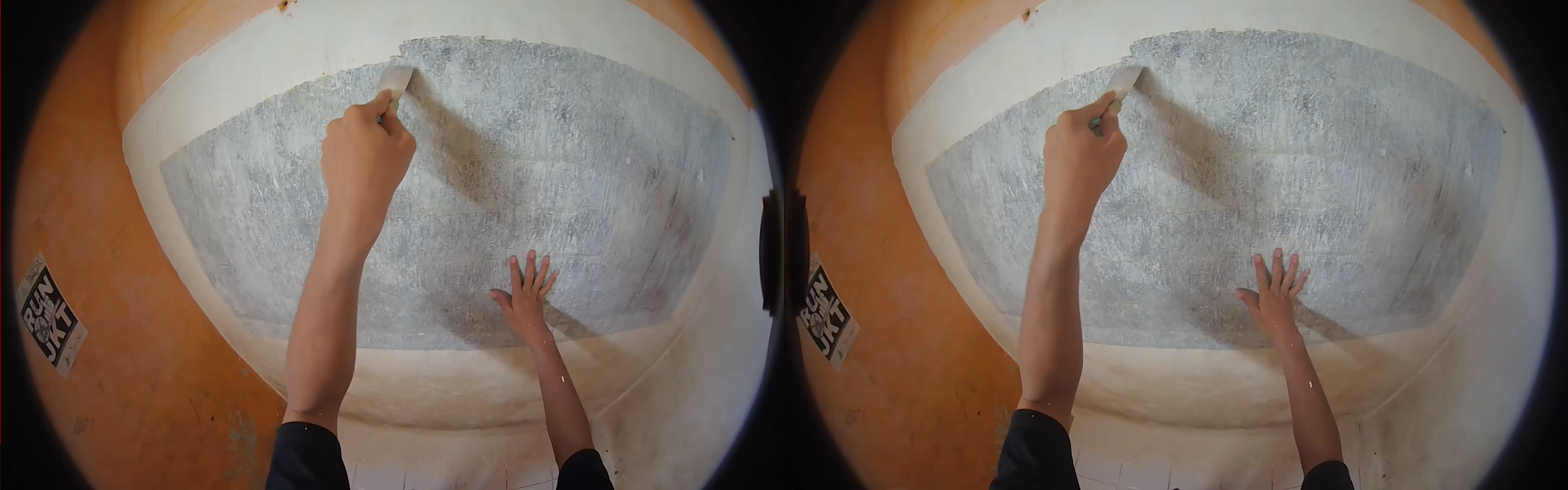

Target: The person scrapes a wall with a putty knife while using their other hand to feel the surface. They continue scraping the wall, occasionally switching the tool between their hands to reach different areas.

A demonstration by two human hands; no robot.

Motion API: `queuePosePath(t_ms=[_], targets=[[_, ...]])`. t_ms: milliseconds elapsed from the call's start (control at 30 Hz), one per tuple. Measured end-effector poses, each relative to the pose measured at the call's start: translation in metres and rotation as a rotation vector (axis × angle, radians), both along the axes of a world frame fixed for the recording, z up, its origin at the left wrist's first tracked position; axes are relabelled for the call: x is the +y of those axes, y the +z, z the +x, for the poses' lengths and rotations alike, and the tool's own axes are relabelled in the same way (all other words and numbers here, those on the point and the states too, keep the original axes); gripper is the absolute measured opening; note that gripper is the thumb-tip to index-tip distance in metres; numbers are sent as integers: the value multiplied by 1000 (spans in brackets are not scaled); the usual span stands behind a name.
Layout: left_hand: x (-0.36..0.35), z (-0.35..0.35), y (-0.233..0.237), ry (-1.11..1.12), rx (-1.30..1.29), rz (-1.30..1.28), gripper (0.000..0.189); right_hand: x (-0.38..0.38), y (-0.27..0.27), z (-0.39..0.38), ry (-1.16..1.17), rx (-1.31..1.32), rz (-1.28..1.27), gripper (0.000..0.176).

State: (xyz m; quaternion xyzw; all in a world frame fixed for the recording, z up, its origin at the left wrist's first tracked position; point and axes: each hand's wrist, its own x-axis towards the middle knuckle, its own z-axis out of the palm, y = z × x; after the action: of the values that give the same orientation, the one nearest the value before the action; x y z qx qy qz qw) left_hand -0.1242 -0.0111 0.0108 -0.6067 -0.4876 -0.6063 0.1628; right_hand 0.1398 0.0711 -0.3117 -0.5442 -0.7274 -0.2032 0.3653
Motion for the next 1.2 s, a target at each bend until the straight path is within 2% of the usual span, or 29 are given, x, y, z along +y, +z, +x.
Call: queuePosePath(t_ms=[167,267,333,367,467,567,633,1000,1067,1200], targets=[[0,2,8,7,19,20,32,4,0,-3,-3,5,-2,88],[6,-3,7,19,127,135,31,1,2,-4,9,19,-30,89],[2,1,10,-25,-10,-38,29,-4,4,-2,-11,24,-29,89],[5,2,9,-24,12,-46,29,-2,5,-4,-10,1,-22,89],[6,1,8,20,-8,35,29,-2,-1,-6,4,9,-13,89],[1,3,10,1,-27,-22,28,3,-3,-1,14,-4,37,88],[6,6,8,86,42,0,29,2,-1,-3,16,19,3,87],[3,7,9,50,13,-32,31,1,-1,-1,-1,15,-35,85],[10,11,5,142,36,51,30,2,-3,-6,17,8,-33,84],[-1,8,14,71,-13,-19,30,0,-4,0,22,23,17,82]])
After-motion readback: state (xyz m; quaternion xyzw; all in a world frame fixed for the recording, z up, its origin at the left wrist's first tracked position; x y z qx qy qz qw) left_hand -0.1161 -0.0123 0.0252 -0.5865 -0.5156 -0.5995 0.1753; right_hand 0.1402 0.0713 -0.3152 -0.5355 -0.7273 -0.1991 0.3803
